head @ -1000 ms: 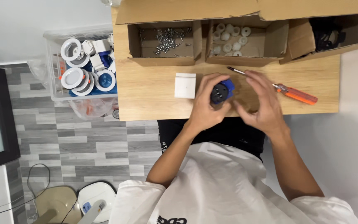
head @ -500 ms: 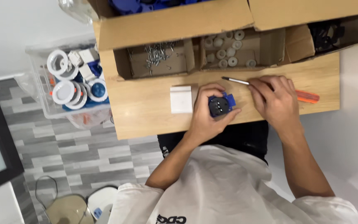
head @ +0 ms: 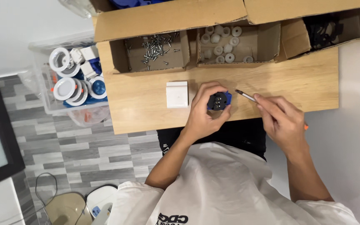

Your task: The person assembles a small white and blue electrical component on a wooden table. They use an orange screwdriver to tighten screws into the component, then remove a blue cover to reveal internal parts. The person repeats the process with another similar component.

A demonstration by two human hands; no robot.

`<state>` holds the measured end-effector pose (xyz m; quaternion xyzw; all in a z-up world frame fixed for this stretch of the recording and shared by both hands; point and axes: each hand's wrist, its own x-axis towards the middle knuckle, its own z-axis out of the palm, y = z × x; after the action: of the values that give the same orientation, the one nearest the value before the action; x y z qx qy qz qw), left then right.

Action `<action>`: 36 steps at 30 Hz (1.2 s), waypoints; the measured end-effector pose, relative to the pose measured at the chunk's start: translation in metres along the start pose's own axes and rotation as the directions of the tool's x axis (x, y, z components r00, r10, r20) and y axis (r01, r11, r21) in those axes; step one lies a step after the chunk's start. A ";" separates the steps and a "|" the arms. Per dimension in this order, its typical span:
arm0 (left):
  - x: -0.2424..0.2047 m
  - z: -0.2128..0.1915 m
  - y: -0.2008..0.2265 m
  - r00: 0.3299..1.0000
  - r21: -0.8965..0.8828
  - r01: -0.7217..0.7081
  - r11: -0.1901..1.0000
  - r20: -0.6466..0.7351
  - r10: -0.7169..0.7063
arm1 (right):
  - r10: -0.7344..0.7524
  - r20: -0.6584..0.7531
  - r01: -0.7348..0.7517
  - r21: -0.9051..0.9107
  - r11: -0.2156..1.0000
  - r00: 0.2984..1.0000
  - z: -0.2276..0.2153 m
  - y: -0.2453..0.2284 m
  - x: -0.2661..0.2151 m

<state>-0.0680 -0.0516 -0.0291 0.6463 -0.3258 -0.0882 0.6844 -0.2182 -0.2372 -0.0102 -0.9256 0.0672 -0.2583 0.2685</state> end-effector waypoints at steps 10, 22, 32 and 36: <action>0.001 0.007 0.008 1.000 0.058 -0.008 0.998 0.009 0.008 | -0.060 0.096 0.052 0.078 0.996 0.994 -0.013 -0.004 -0.006; 0.004 0.006 0.006 1.000 0.043 0.027 0.999 0.000 -0.027 | -0.088 0.160 0.082 0.046 0.996 0.983 -0.002 0.001 -0.008; 0.003 0.006 -0.003 0.999 0.043 0.022 0.999 0.035 -0.024 | -0.073 0.183 0.068 0.031 0.997 0.980 0.001 0.007 -0.017; 0.003 0.007 -0.007 0.999 0.048 0.009 0.999 0.030 -0.011 | -0.076 0.183 0.074 0.020 0.997 0.980 0.004 0.012 -0.016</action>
<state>-0.0674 -0.0606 -0.0351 0.6628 -0.3349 -0.0935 0.6631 -0.2300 -0.2418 -0.0264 -0.9455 0.0054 -0.1821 0.2699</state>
